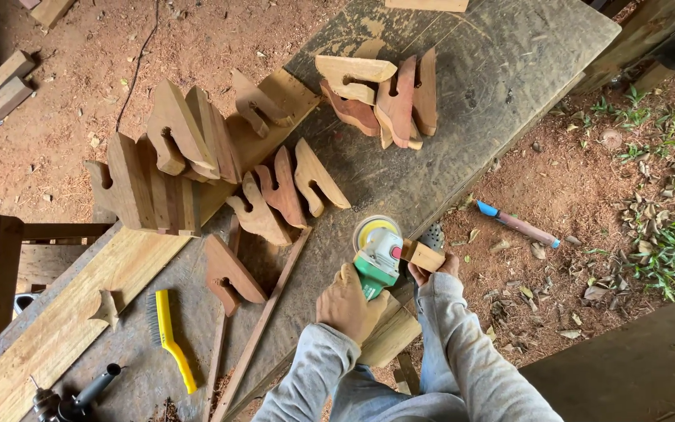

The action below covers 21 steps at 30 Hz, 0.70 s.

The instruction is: Sanding small, decorative wooden pieces using an electric power sander on a wooden workbench.

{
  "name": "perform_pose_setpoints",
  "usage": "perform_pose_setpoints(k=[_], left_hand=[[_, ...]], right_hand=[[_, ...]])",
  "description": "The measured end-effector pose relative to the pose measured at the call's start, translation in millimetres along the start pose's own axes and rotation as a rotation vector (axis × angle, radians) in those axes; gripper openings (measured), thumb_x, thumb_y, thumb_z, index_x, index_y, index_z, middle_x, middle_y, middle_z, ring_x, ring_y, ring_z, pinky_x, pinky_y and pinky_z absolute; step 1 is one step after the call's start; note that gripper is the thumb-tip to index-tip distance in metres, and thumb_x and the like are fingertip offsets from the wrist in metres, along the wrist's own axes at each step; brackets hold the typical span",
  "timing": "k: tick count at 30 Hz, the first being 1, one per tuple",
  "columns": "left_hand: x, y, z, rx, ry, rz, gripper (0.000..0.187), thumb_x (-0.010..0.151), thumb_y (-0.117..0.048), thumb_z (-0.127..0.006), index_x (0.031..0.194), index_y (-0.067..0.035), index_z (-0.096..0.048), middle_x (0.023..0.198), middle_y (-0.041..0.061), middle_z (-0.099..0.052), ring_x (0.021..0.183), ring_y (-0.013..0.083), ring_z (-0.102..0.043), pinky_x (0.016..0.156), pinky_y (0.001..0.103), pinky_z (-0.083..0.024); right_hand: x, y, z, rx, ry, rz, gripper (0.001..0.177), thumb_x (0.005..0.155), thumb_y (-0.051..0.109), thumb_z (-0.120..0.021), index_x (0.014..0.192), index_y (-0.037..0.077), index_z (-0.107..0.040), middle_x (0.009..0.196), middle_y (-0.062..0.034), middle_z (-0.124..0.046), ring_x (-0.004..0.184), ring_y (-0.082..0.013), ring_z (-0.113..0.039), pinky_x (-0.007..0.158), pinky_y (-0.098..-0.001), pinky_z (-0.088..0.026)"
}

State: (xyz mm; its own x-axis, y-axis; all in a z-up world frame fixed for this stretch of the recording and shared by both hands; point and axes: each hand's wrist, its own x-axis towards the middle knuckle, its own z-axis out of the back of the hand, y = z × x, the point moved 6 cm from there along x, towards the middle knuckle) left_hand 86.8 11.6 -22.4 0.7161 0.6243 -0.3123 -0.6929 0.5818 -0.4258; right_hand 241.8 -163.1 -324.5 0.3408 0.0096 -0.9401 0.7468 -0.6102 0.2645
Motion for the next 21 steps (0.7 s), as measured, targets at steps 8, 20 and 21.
perform_pose_setpoints(k=[8,20,21], left_hand=[[0.6,-9.4,-8.9,-0.072,0.163,0.037,0.059,0.074,-0.051,-0.073,0.111,-0.012,-0.049,0.102,0.017,-0.067,0.097,0.0456,-0.071,0.083,0.056,-0.057],[7.2,2.6,-6.3,-0.222,0.165,0.245,0.066,0.067,-0.059,-0.076,0.110,-0.012,-0.056,0.109,0.021,-0.071,0.112,0.0429,-0.068,0.094,0.053,-0.054],[9.5,2.2,-2.7,-0.217,0.166,0.242,0.066,0.067,-0.059,-0.076,0.110,-0.012,-0.056,0.109,0.021,-0.071,0.112,0.0429,-0.068,0.094,0.053,-0.054]], right_hand=[[-22.6,2.3,-9.0,-0.063,0.029,0.016,0.041,0.090,0.048,-0.053,0.106,0.011,-0.051,0.085,-0.0131,-0.071,0.065,-0.0364,-0.074,0.063,-0.0549,-0.069],[19.8,-14.6,-3.1,0.005,0.063,-0.085,0.035,0.092,0.047,-0.054,0.094,0.012,-0.058,0.082,-0.0156,-0.073,0.067,-0.0395,-0.074,0.064,-0.0590,-0.067],[29.4,-16.9,-3.0,0.011,0.064,-0.087,0.035,0.092,0.047,-0.054,0.094,0.012,-0.058,0.082,-0.0156,-0.073,0.067,-0.0395,-0.074,0.064,-0.0590,-0.067]])
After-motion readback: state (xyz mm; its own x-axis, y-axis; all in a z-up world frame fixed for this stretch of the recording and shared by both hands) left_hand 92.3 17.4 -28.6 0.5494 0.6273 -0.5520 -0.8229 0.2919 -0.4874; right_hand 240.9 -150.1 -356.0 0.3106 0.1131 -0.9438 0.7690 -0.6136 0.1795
